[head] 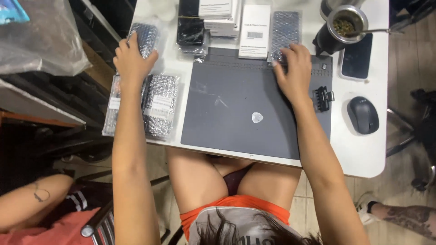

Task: The person organizes several bubble-wrapped mobile phone components on a desk and then begins to disassemble a phone using a pick to pry the screen off the frame.

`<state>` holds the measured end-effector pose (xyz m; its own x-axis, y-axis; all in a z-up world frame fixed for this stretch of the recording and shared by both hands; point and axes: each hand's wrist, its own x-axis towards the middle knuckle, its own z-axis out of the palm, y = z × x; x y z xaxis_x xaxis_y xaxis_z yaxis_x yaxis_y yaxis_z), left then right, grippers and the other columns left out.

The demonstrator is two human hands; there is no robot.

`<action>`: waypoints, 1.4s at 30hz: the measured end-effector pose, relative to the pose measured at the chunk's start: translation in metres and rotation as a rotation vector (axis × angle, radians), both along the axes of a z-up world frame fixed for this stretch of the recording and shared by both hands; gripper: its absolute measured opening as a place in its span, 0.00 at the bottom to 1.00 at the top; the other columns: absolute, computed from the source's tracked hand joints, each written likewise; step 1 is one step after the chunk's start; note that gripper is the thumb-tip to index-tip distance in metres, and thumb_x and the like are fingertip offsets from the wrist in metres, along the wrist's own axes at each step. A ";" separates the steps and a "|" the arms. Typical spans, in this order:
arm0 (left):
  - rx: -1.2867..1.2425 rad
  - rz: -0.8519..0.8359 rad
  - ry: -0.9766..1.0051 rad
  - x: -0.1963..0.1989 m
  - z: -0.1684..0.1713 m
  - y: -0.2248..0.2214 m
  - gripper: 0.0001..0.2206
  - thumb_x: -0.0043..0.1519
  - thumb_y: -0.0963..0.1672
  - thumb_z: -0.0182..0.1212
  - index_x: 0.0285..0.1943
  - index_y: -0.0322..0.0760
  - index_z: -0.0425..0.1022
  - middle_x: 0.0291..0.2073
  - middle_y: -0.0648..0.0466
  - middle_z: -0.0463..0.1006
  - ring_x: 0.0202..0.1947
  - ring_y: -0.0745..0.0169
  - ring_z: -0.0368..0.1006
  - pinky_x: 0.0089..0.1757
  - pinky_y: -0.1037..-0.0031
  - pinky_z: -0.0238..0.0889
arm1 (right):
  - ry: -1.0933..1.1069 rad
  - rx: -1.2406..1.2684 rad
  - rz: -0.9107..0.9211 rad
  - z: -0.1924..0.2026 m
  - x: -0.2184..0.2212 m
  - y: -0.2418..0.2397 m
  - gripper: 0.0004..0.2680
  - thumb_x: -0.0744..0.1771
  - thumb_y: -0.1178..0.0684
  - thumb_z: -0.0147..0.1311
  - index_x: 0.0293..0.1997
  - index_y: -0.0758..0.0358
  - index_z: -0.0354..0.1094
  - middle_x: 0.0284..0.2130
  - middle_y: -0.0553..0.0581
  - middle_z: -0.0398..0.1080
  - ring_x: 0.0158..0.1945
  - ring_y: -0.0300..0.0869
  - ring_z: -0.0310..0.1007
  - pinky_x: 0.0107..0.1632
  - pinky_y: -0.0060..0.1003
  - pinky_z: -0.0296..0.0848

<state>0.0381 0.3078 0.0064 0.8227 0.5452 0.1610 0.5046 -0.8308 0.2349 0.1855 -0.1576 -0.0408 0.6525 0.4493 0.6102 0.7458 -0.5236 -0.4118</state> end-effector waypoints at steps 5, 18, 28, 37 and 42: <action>0.072 -0.009 0.011 0.003 -0.011 0.009 0.37 0.65 0.58 0.60 0.79 0.39 0.59 0.66 0.36 0.64 0.61 0.31 0.61 0.54 0.42 0.53 | 0.150 -0.190 -0.080 -0.010 -0.006 0.005 0.21 0.72 0.47 0.60 0.71 0.66 0.62 0.72 0.67 0.56 0.75 0.67 0.46 0.70 0.68 0.51; 0.178 -0.058 -0.360 0.015 0.061 -0.138 0.31 0.71 0.56 0.67 0.77 0.39 0.62 0.75 0.41 0.60 0.75 0.41 0.55 0.68 0.38 0.23 | 0.025 -0.138 -0.291 -0.018 -0.010 0.012 0.14 0.67 0.45 0.69 0.47 0.61 0.69 0.49 0.57 0.71 0.61 0.59 0.64 0.53 0.54 0.68; 0.015 -0.636 -0.486 0.045 -0.016 -0.278 0.26 0.63 0.45 0.71 0.70 0.39 0.68 0.64 0.42 0.68 0.69 0.41 0.62 0.68 0.32 0.33 | 0.128 -0.058 -0.318 -0.023 -0.009 0.013 0.19 0.65 0.42 0.72 0.43 0.58 0.58 0.62 0.66 0.59 0.68 0.65 0.57 0.62 0.64 0.63; -0.264 -0.665 -0.703 0.052 -0.055 -0.277 0.05 0.62 0.43 0.66 0.44 0.49 0.82 0.34 0.64 0.75 0.42 0.66 0.73 0.49 0.68 0.65 | 0.159 0.015 -0.364 -0.016 -0.005 0.006 0.20 0.63 0.49 0.72 0.51 0.58 0.60 0.60 0.71 0.65 0.63 0.65 0.69 0.59 0.60 0.70; -0.534 -0.603 -0.770 0.046 -0.043 -0.275 0.05 0.66 0.41 0.61 0.46 0.43 0.82 0.38 0.59 0.82 0.39 0.61 0.74 0.47 0.69 0.65 | 0.191 0.362 -0.253 0.021 -0.018 0.002 0.12 0.64 0.58 0.55 0.51 0.63 0.65 0.48 0.60 0.64 0.53 0.49 0.66 0.56 0.41 0.67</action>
